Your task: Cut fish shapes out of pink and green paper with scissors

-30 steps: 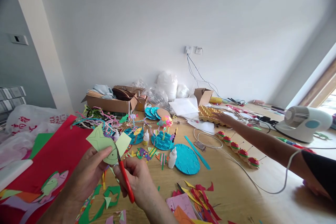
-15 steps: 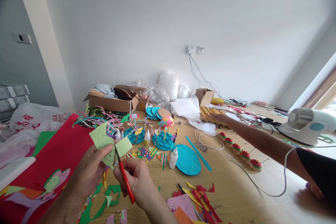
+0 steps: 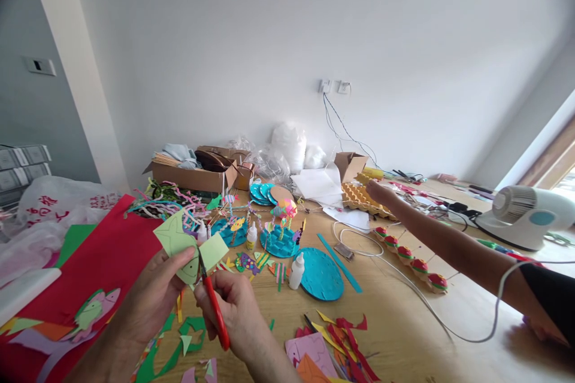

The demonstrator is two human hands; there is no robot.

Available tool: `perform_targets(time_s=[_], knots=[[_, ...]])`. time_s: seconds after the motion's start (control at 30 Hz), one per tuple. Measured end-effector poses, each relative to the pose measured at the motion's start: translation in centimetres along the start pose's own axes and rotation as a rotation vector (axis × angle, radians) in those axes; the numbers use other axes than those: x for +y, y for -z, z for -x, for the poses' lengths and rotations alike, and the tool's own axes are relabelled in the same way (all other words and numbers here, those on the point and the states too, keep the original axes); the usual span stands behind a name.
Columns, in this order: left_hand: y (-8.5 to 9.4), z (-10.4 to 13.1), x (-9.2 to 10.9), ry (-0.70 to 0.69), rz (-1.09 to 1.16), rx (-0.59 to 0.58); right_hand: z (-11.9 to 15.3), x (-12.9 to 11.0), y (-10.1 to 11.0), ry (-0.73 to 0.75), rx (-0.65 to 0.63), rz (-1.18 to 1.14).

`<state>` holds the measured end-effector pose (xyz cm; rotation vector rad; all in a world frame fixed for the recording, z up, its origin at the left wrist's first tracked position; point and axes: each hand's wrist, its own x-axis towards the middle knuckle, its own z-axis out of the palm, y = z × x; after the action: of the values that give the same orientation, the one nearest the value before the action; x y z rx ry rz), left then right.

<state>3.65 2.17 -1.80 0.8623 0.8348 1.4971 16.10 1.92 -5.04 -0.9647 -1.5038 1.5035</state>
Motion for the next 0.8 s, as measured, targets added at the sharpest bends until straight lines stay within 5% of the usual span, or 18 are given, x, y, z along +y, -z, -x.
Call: perform_targets(time_s=[0.8], knots=[[0.14,0.01,-0.54,-0.024,-0.023,0.002,0.34,-0.12,-0.11,0.002,0.055,0.055]])
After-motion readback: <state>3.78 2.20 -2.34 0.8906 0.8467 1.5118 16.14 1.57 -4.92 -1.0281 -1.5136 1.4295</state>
